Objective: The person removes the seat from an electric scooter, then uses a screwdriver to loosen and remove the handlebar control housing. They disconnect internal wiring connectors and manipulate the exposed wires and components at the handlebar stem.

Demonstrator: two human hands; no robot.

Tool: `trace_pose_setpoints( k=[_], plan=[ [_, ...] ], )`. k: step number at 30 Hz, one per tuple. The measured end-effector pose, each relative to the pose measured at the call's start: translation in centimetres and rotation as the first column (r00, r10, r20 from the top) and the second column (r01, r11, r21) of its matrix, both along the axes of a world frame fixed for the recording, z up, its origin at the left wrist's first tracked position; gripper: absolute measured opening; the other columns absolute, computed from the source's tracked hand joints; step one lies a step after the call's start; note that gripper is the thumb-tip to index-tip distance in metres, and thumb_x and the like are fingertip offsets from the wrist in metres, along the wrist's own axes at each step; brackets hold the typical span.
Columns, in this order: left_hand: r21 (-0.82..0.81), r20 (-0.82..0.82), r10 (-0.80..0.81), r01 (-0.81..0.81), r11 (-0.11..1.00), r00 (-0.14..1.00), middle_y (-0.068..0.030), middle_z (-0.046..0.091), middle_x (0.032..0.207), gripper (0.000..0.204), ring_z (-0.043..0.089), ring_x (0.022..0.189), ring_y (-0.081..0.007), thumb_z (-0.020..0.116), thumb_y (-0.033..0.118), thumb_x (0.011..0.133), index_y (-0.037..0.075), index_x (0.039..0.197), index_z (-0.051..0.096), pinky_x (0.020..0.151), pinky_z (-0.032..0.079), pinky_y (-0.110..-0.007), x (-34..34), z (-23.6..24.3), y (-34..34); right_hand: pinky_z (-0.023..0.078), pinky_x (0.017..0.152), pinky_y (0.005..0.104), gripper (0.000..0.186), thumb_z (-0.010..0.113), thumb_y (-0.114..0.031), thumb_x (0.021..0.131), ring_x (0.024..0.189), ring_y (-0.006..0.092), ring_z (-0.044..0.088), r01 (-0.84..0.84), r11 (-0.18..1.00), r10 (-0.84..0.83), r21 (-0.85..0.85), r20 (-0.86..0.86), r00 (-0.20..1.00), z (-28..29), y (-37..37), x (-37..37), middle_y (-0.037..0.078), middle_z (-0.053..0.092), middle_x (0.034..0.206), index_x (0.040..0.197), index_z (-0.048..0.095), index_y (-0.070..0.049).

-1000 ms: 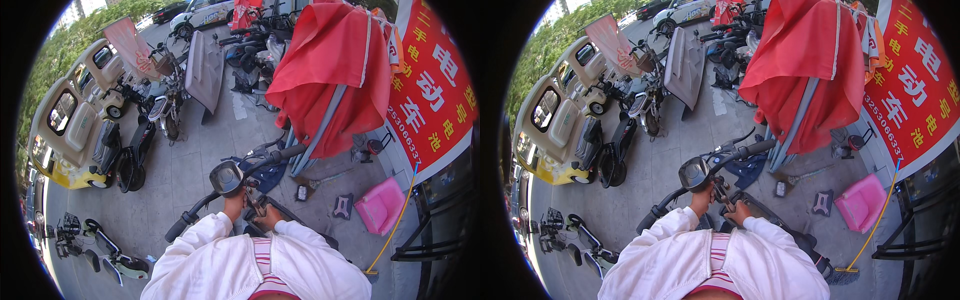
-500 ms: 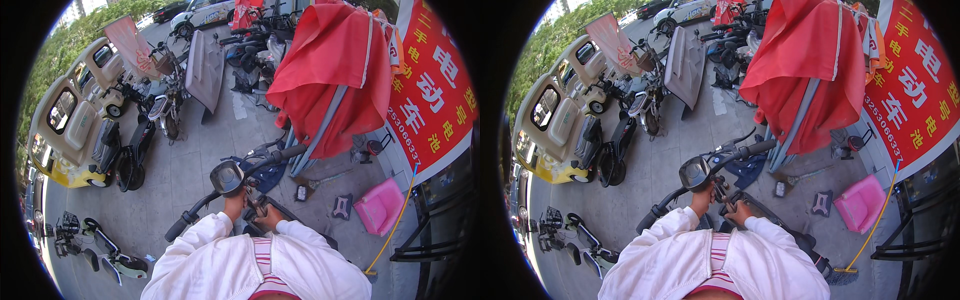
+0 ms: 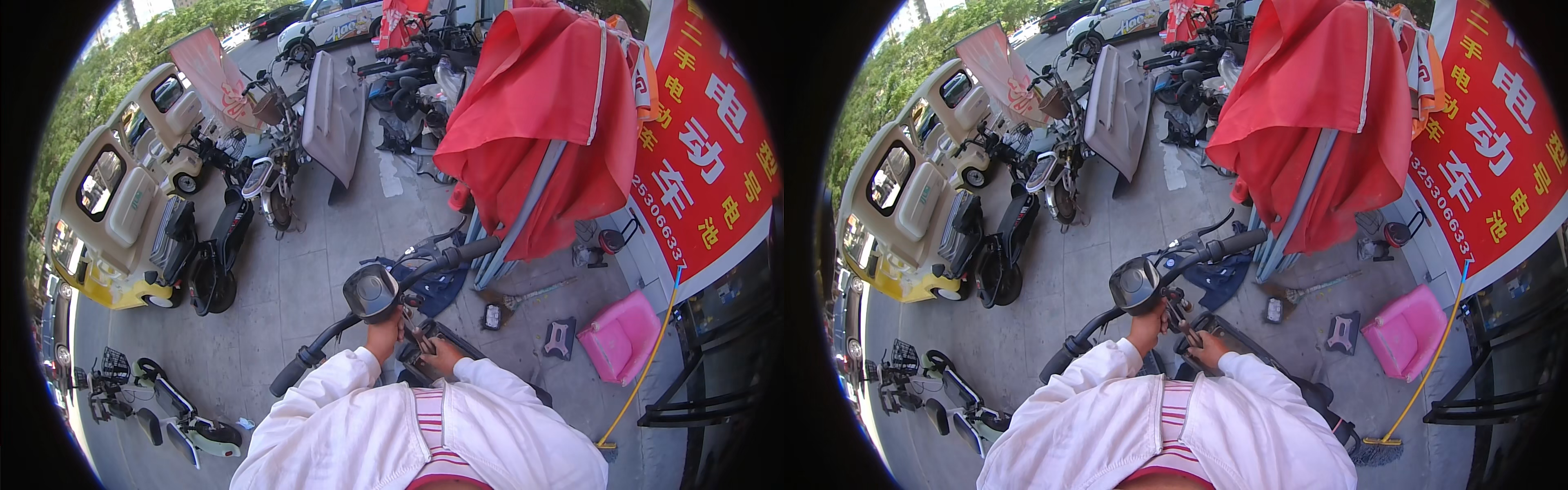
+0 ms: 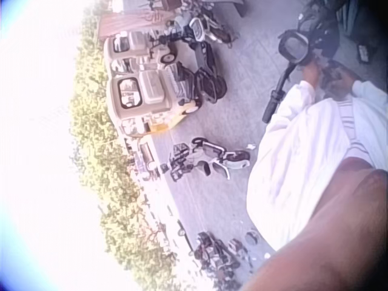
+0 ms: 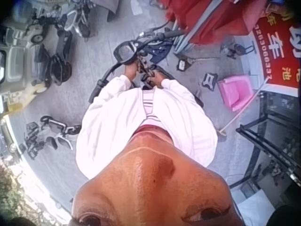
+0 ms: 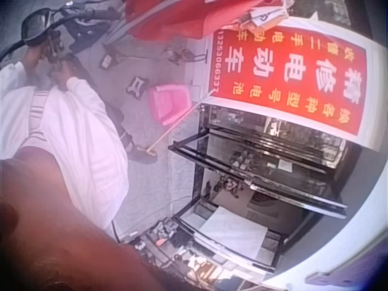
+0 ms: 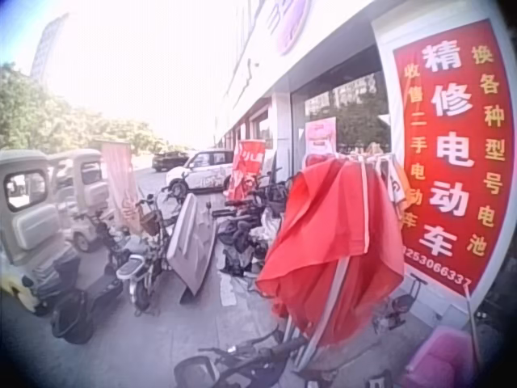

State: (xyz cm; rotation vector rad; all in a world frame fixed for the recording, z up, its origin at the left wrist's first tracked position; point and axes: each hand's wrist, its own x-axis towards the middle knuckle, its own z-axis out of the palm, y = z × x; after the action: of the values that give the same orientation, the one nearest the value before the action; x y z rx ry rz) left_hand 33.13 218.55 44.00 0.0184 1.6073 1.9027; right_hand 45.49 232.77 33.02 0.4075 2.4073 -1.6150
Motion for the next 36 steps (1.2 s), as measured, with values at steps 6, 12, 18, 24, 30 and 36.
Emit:
trace_pose_setpoints(
  k=[6,12,18,24,30,36],
  plan=[
    [0.246,0.525,0.049,-0.207,0.947,0.849,0.0038,0.043,0.064,0.020,0.040,0.052,-0.0084,0.046,0.026,0.101,0.011,0.102,0.058,0.047,0.035,-0.023,-0.6,-0.5,0.6,0.047,0.084,0.0386,0.055,0.079,-0.035,0.074,0.093,0.0295,0.062,0.027,0.991,-0.038,0.132,0.085,0.996,0.6,0.0,0.2,0.020,0.062,0.098,0.104,0.052,0.002],
    [0.321,0.599,0.030,-0.274,0.907,0.800,0.0018,0.040,0.067,0.017,0.035,0.053,-0.0098,0.042,0.018,0.101,0.008,0.091,0.050,0.051,0.034,-0.025,-0.2,0.9,1.3,0.048,0.083,0.0391,0.056,0.081,-0.033,0.072,0.092,0.0305,0.063,0.015,0.992,-0.020,0.123,0.035,0.999,1.2,0.2,0.5,0.020,0.063,0.100,0.106,0.053,0.002],
    [0.354,0.573,0.034,-0.284,0.891,0.819,0.0009,0.041,0.066,0.018,0.033,0.051,-0.0093,0.041,0.020,0.101,0.008,0.091,0.050,0.049,0.032,-0.025,-0.3,0.1,1.1,0.047,0.085,0.0387,0.054,0.080,-0.032,0.073,0.097,0.0304,0.062,-0.033,0.998,0.026,0.048,0.138,0.990,2.9,0.6,0.5,0.022,0.063,0.104,0.106,0.054,0.001],
    [0.318,0.562,0.075,-0.299,0.900,0.824,0.0006,0.042,0.066,0.018,0.033,0.050,-0.0093,0.041,0.019,0.101,0.007,0.091,0.051,0.047,0.033,-0.025,0.0,0.9,1.4,0.048,0.080,0.0391,0.051,0.080,-0.032,0.074,0.092,0.0311,0.063,-0.012,0.994,0.003,0.105,0.087,0.996,1.6,0.4,0.8,0.021,0.064,0.102,0.104,0.054,0.001],
    [0.295,0.533,0.087,-0.281,0.913,0.842,0.0019,0.041,0.065,0.021,0.032,0.050,-0.0087,0.042,0.020,0.100,0.005,0.096,0.056,0.048,0.032,-0.025,0.3,1.3,1.5,0.048,0.079,0.0382,0.054,0.080,-0.035,0.073,0.092,0.0305,0.063,-0.043,0.994,0.031,0.099,0.117,0.993,1.4,0.5,0.7,0.020,0.064,0.100,0.103,0.054,0.001],
    [0.284,0.509,0.081,-0.257,0.924,0.857,0.0036,0.039,0.065,0.025,0.031,0.050,-0.0080,0.043,0.022,0.100,0.003,0.100,0.059,0.049,0.031,-0.024,0.2,1.2,1.1,0.048,0.080,0.0401,0.052,0.079,-0.036,0.075,0.091,0.0321,0.063,0.009,0.990,-0.016,0.138,0.048,0.999,2.8,-0.3,1.0,0.020,0.063,0.099,0.102,0.055,0.001]
  ],
)
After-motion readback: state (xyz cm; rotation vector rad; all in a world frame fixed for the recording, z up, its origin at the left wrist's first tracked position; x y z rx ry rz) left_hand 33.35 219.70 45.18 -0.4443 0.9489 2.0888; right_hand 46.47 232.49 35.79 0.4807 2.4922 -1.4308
